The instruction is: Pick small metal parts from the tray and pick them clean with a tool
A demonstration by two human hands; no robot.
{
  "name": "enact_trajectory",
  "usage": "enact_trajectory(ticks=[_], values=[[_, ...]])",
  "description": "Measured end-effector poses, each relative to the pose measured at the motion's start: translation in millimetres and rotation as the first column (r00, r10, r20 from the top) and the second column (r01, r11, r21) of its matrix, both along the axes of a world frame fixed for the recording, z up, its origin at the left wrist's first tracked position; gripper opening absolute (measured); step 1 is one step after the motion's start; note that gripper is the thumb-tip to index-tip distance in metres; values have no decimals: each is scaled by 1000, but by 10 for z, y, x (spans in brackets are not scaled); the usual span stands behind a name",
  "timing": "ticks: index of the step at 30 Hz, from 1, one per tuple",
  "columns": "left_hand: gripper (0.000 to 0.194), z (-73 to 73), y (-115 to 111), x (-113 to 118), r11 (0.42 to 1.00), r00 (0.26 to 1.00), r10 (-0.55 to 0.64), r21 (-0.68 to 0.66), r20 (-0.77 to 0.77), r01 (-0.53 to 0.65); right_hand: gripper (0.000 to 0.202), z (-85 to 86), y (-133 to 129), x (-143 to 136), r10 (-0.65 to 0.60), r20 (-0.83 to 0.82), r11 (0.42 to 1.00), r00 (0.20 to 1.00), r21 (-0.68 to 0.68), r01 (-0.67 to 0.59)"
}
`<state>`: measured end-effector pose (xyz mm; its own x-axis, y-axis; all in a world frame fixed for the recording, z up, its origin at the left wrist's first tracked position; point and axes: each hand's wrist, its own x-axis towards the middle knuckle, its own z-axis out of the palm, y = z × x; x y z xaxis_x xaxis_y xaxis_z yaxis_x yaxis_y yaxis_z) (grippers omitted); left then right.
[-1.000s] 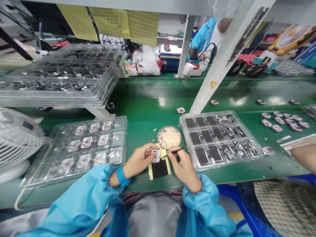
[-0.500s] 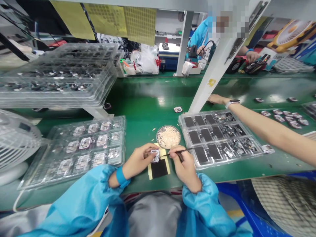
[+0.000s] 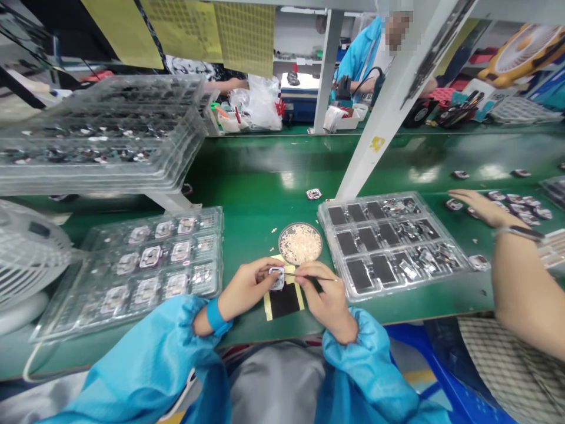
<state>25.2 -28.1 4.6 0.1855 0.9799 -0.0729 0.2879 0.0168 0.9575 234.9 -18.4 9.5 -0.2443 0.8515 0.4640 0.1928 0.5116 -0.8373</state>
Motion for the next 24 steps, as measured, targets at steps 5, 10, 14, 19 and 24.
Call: enact_trajectory(ticks=[5,10,14,19,24], values=[[25,-18,0,-2,1000,1000,10,9,-24,-10,14,-8,1,-15,2,15,1000,1000,-10,-1],[28,0,-3,-6,1000,999,22,14,-42,-22,15,-9,-8,-30,1,21,1000,1000,-8,-1],[32,37,-11,-20,1000,1000,8,-29,-6,-8,15,-3,-38,-10,-16,-39,1000,999,-22,15],[35,61,-8,-37,999,999,-9,-49,44,12,16,-9,-52,9,-9,-55,999,998,-36,7],[35,70,-5,-39,999,1000,-27,-37,3,28,13,-3,-38,2,0,-26,999,1000,-43,-2]])
